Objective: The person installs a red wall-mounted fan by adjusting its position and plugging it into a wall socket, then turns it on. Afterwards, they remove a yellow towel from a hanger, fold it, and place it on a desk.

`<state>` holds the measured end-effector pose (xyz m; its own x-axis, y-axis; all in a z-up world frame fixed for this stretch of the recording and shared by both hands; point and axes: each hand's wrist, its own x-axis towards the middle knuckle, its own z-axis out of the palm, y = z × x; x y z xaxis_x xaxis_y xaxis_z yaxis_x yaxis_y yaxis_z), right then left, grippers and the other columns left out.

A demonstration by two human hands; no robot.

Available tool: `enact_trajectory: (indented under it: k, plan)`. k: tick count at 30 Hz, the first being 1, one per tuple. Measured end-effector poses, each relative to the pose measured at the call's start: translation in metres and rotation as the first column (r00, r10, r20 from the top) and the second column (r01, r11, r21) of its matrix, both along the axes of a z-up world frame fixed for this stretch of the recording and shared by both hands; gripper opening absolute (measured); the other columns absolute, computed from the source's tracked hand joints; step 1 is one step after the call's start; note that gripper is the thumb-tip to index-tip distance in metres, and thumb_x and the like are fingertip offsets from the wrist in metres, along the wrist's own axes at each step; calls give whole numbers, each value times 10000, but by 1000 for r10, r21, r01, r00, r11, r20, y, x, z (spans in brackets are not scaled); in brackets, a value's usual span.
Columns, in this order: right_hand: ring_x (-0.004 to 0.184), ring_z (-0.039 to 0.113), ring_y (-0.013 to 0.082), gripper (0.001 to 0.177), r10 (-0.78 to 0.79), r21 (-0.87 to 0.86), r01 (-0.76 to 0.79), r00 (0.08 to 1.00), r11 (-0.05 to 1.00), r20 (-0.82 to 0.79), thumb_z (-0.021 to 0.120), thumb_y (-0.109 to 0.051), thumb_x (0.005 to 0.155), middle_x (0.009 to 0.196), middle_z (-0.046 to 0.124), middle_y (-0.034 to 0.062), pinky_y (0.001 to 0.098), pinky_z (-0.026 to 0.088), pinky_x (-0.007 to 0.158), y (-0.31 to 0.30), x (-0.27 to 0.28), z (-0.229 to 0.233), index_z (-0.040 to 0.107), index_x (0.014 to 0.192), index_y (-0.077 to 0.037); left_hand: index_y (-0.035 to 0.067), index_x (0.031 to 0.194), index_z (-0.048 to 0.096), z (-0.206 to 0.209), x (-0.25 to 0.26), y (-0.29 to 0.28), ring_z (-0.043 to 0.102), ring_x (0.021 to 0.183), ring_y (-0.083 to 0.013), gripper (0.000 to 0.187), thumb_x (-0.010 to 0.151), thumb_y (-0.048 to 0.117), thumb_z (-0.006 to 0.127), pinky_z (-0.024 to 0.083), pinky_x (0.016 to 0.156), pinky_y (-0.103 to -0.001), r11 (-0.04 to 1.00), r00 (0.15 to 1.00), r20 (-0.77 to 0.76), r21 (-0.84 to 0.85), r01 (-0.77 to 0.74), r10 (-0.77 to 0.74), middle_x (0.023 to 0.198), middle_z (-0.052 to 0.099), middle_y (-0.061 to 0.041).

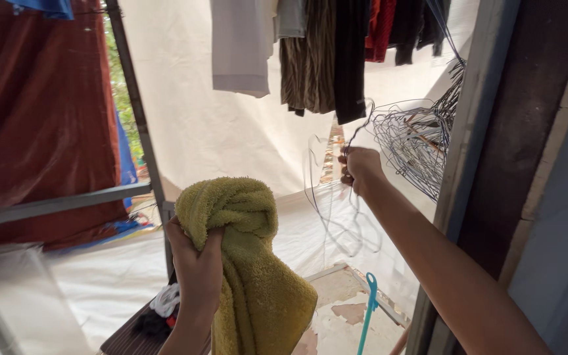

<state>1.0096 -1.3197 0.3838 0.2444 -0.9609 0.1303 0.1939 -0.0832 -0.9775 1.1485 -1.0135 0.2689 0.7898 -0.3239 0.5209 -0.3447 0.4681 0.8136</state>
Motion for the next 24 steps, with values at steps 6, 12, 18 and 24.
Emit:
enact_trajectory:
  k: [6, 12, 18, 24]
  plan:
    - [460, 410, 122, 240, -215, -73, 222, 973, 972, 88, 671, -204, 985, 753, 563, 42, 321, 359, 412, -34, 3, 52, 675, 1110, 2, 21, 1334, 444, 8, 25, -21, 587, 1131, -227, 493, 921, 167, 669, 459, 978, -368, 998, 1000, 7, -55, -10, 10, 1224, 574, -138]
    - [416, 363, 105, 271, -440, -47, 479, 838, 877, 324, 699, -359, 971, 660, 544, 14, 325, 262, 381, -68, -11, 84, 701, 1020, -92, 5, 1359, 454, 6, 51, -37, 586, 1158, -240, 506, 919, 142, 663, 449, 997, -370, 999, 999, 37, -46, -17, 18, 1252, 581, -150]
    - [627, 543, 92, 191, -583, 146, 579, 705, 802, 405, 537, -234, 1025, 889, 663, -22, 349, 374, 490, -100, -19, 93, 681, 1019, -108, -15, 1344, 429, -12, 73, -55, 619, 1124, -239, 514, 904, 102, 667, 476, 981, -378, 1000, 998, -62, 31, 4, -2, 1211, 583, -172]
    - [772, 688, 101, 250, -713, -295, 777, 628, 556, 312, 491, -218, 1051, 1006, 730, 71, 264, 584, 671, -122, -19, 100, 695, 983, -91, -31, 1358, 413, -17, 97, -67, 636, 1110, -244, 545, 893, 78, 677, 490, 972, -389, 1000, 995, -92, 9, 26, -26, 1189, 597, -169]
